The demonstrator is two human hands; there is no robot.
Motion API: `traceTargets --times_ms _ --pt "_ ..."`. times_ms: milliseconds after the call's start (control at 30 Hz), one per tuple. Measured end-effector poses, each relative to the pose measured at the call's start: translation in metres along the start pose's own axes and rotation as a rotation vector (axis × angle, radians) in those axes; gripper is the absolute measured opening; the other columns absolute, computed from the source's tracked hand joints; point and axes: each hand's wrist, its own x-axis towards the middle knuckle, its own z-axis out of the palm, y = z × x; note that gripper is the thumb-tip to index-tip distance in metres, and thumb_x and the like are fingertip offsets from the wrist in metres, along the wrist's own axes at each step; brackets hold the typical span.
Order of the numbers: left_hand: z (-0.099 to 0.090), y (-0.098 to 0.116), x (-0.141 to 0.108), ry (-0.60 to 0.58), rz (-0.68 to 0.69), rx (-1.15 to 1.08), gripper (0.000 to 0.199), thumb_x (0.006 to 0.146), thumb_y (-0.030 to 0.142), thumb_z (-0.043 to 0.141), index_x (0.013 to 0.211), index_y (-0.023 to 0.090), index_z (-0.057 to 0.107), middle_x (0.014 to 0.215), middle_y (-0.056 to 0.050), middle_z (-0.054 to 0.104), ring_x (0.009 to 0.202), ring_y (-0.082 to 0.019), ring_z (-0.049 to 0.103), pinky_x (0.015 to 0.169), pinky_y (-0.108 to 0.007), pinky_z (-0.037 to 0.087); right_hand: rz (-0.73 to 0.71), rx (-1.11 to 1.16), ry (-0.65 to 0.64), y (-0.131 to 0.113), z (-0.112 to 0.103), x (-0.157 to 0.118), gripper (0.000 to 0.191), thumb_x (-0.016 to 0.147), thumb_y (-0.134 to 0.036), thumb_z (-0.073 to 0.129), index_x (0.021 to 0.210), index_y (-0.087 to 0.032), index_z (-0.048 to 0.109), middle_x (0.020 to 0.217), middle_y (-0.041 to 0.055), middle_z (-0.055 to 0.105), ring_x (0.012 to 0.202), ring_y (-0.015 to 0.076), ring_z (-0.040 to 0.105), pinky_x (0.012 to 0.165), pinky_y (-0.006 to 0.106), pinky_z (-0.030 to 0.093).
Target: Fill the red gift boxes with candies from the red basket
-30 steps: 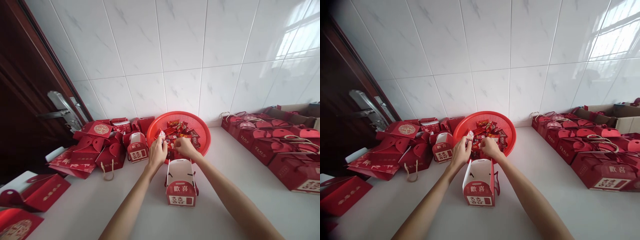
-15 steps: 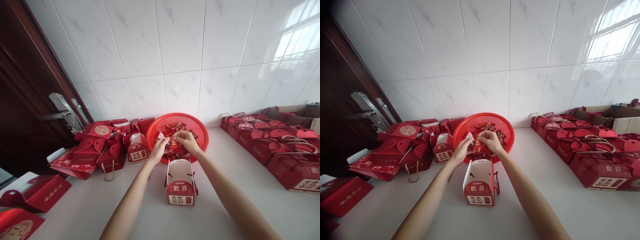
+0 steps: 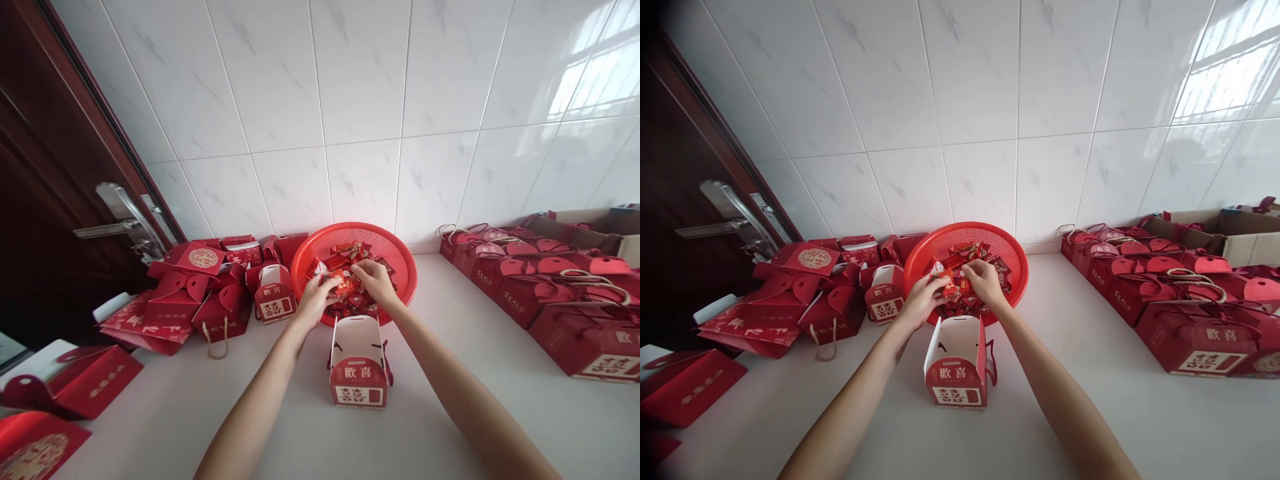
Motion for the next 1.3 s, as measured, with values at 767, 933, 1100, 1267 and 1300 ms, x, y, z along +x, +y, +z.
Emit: traceTargets --times_ms 767,933,1100,1267,1300 --pt "-0.002 -0.028 0.007 0.077 0.188 -0.172 0.031 0.059 0.027 0.076 0.079 0.018 0.054 0.074 0.002 0.066 0.084 -0.019 0.071 0.093 -0.046 0.054 -0.073 -0.778 -0.311 0.013 0.027 -0.023 0.046 0.086 -0.027 0.063 0.128 -0.013 0.051 0.128 0.0208 0.049 0.119 0.0319 0.051 0.094 0.039 0.043" --pt "0.0 -0.024 0.01 -0.008 0.231 -0.168 0.031 0.062 0.03 0.078 0.081 0.019 0.055 0.075 0.002 0.067 0.087 -0.021 0.071 0.091 -0.046 0.055 -0.153 -0.789 -0.371 0.016 0.017 -0.002 0.043 0.085 -0.024 0.063 0.126 -0.012 0.053 0.125 0.0169 0.054 0.122 0.0271 0.049 0.101 0.033 0.039" --pt "0.003 -0.02 0.01 -0.017 0.254 -0.099 0.029 0.064 0.031 0.076 0.083 0.019 0.058 0.076 0.001 0.068 0.082 -0.021 0.072 0.089 -0.043 0.055 -0.131 -0.839 -0.394 0.018 0.011 0.021 0.047 0.08 -0.028 0.07 0.122 -0.012 0.056 0.121 0.0182 0.057 0.116 0.0299 0.053 0.094 0.035 0.042" --pt "-0.001 -0.025 0.013 0.015 0.253 -0.08 0.032 0.063 0.033 0.077 0.083 0.018 0.057 0.074 0.001 0.068 0.081 -0.02 0.072 0.089 -0.041 0.054 -0.107 -0.901 -0.344 0.019 0.018 0.036 0.043 0.084 -0.028 0.065 0.122 -0.01 0.057 0.125 0.0228 0.055 0.116 0.0344 0.054 0.095 0.04 0.041" --pt "-0.003 -0.027 0.015 0.029 0.252 -0.085 0.033 0.062 0.033 0.078 0.083 0.018 0.057 0.074 0.001 0.068 0.081 -0.02 0.072 0.089 -0.041 0.053 -0.111 -0.908 -0.333 0.019 0.021 0.036 0.041 0.086 -0.027 0.063 0.122 -0.01 0.057 0.125 0.0226 0.055 0.116 0.0343 0.054 0.096 0.041 0.04"
